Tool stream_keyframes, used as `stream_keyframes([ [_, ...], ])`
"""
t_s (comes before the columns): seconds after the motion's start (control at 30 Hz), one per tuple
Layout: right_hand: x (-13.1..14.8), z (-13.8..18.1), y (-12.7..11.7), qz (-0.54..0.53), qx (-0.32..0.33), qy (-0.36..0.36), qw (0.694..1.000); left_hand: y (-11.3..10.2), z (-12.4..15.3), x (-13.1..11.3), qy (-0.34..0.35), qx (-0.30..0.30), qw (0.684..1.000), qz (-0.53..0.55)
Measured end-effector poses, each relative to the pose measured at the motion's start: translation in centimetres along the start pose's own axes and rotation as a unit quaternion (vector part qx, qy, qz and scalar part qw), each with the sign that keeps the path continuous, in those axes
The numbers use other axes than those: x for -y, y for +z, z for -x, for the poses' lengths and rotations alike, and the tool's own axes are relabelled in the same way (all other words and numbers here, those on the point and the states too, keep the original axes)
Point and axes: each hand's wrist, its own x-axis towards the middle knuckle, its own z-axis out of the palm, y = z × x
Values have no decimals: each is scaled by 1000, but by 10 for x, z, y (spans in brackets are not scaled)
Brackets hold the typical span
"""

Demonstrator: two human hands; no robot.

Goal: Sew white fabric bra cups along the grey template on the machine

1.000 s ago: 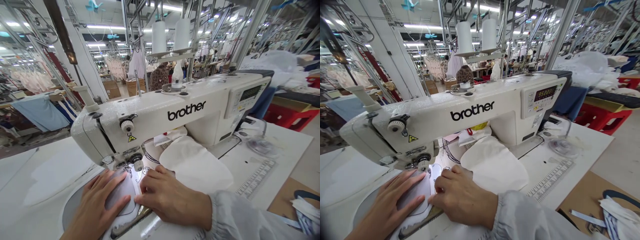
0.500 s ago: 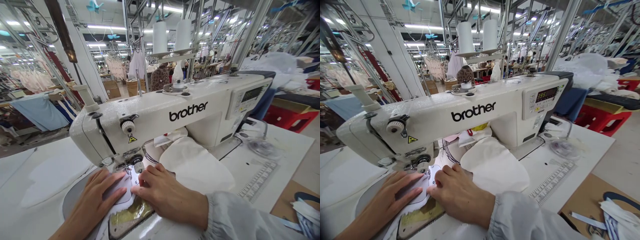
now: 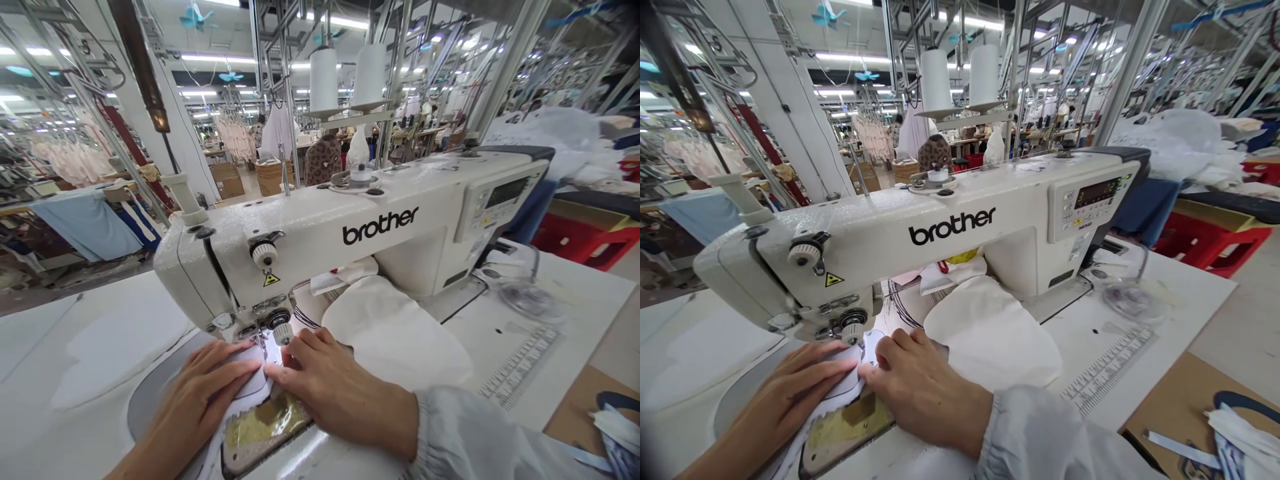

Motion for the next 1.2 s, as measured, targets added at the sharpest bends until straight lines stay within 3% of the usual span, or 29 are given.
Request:
stream_keyframes([
  [0.43,1,1,2,3,0,-11,1000,2,2,-6,-65,-29,997,27],
  [0.63,1,1,1,11,1,-12,1000,-1,4,-5,-39,-14,998,49],
  [0.87,1,1,0,4,-4,-6,1000,4,7,-3,-34,-7,999,-17],
  [1.2,1,0,2,-5,-11,-3,1000,12,8,-8,-85,-42,993,-73],
])
